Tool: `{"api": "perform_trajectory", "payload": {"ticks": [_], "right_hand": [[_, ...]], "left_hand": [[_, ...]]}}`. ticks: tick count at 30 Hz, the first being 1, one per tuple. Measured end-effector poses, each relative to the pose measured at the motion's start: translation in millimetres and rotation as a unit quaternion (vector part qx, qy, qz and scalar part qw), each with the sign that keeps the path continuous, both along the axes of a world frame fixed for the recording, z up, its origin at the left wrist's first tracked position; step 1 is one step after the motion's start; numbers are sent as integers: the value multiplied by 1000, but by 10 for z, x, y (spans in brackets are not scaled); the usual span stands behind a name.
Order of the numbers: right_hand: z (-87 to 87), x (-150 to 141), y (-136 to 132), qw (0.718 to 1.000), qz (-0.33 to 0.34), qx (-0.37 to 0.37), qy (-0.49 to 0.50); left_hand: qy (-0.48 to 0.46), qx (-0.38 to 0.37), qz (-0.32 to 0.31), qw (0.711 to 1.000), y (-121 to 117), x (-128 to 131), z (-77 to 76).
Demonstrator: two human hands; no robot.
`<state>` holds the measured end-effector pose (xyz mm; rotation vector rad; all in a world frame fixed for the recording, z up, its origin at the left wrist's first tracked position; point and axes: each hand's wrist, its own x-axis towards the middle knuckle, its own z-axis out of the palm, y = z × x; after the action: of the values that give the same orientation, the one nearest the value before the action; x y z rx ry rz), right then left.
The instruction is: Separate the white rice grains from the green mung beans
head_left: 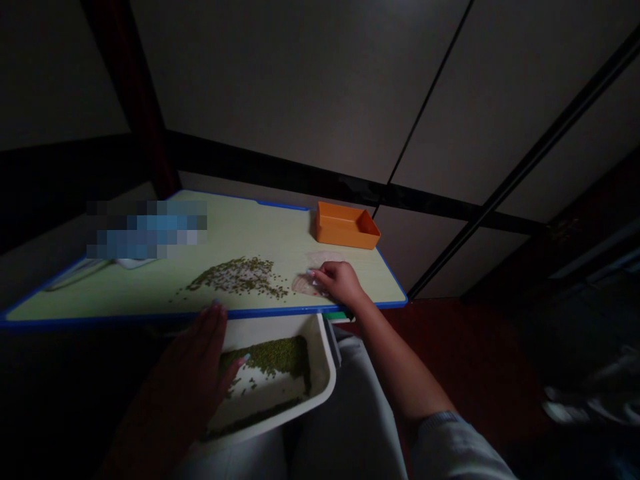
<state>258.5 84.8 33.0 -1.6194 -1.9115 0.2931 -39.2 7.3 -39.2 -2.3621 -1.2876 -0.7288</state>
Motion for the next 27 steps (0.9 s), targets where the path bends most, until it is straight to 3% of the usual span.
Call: {"api": "perform_trajectory", "payload": {"ticks": [11,17,27], "right_hand": [[-20,-105,-50,997,49,-26,61],[-30,-120,-51,996,48,-31,65],[-57,-165,-48,993,64,-41,86]], "left_hand": [[41,51,4,998,12,-5,9],[27,8,7,1000,15,-6,-3],[13,1,21,1000,-1,-4,-32]]}}
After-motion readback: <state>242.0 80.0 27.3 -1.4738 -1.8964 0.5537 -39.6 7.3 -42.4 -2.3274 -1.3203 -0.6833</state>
